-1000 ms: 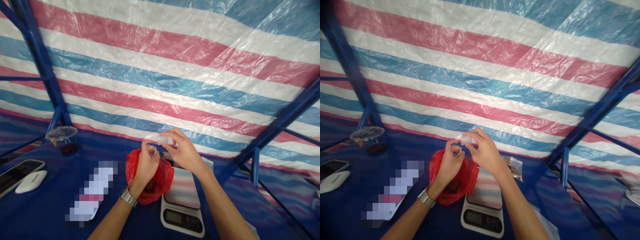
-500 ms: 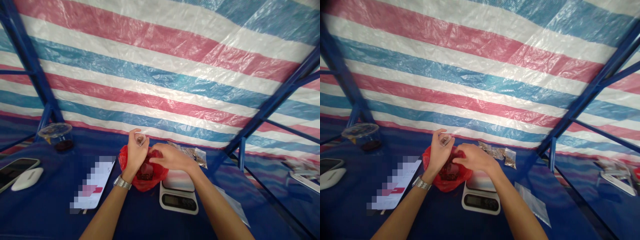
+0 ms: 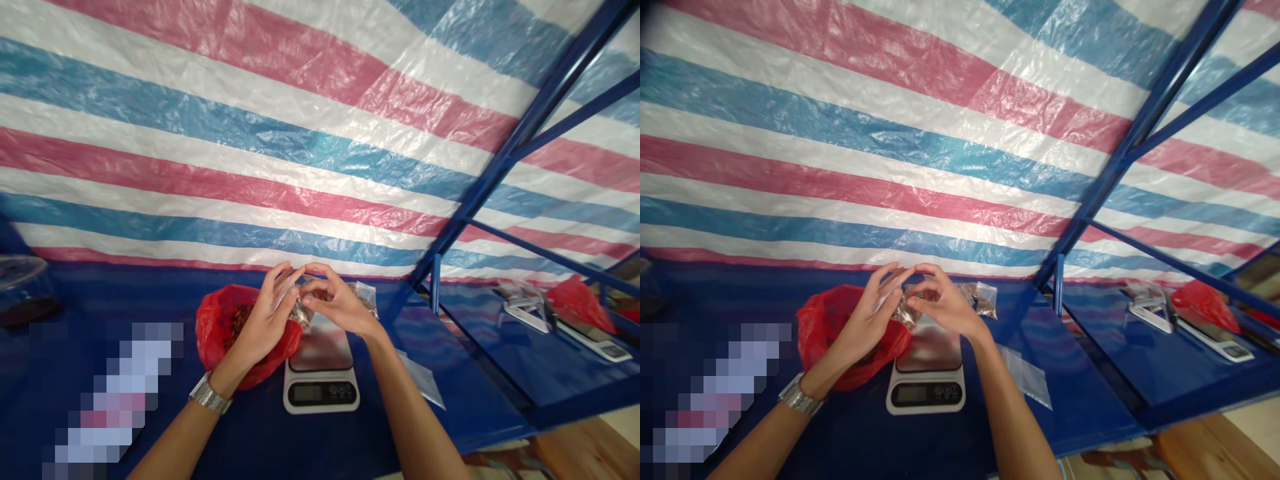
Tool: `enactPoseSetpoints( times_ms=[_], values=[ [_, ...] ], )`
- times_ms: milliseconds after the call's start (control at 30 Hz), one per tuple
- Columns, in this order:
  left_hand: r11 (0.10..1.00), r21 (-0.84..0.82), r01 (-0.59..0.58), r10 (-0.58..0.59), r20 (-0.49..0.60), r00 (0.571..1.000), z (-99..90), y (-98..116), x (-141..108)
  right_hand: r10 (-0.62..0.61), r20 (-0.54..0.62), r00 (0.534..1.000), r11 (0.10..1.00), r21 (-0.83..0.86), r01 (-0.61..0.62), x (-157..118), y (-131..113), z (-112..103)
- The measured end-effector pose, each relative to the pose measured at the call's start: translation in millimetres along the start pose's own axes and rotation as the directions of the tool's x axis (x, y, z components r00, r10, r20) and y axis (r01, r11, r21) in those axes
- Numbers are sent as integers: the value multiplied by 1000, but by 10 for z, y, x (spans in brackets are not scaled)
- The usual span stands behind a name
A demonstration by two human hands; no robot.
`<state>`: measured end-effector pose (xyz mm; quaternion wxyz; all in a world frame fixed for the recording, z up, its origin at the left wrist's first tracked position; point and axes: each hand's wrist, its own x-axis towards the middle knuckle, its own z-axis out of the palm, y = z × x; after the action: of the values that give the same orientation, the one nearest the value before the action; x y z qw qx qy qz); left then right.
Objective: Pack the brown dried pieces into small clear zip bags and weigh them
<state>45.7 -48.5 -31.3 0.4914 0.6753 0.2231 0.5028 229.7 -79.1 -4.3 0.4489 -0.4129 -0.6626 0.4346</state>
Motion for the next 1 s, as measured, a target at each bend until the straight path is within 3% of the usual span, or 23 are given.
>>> enactPoseSetpoints(
  times_ms=[200, 333, 500, 633, 733, 833, 1000],
  values=[
    [998, 54, -15, 10, 88, 996, 34, -31, -66, 70, 83, 994, 995, 71, -76, -69, 10, -229],
    [975, 222, -4, -20, 105, 994, -21, -38, -96, 173, 141, 975, 984, 28, -179, -157, 21, -494],
    [841, 540, -39, -58, 160, 985, -142, -169, -90, 295, 211, 932, 955, -83, -284, -228, 107, -643],
    [754, 654, -57, -56, 151, 987, -224, -287, -64, 299, 224, 927, 946, -197, -258, -198, 187, -614],
    [713, 700, -44, -58, 121, 991, -268, -296, -41, 223, 149, 963, 942, -288, -173, -177, 230, -630],
    [697, 715, -55, -11, 87, 996, -296, -263, -21, 118, -28, 993, 921, -371, -119, -162, 273, -684],
    [699, 709, -96, 64, 72, 995, -318, -197, 17, -40, -306, 951, 898, -428, -100, -109, 331, -740]
  ],
)
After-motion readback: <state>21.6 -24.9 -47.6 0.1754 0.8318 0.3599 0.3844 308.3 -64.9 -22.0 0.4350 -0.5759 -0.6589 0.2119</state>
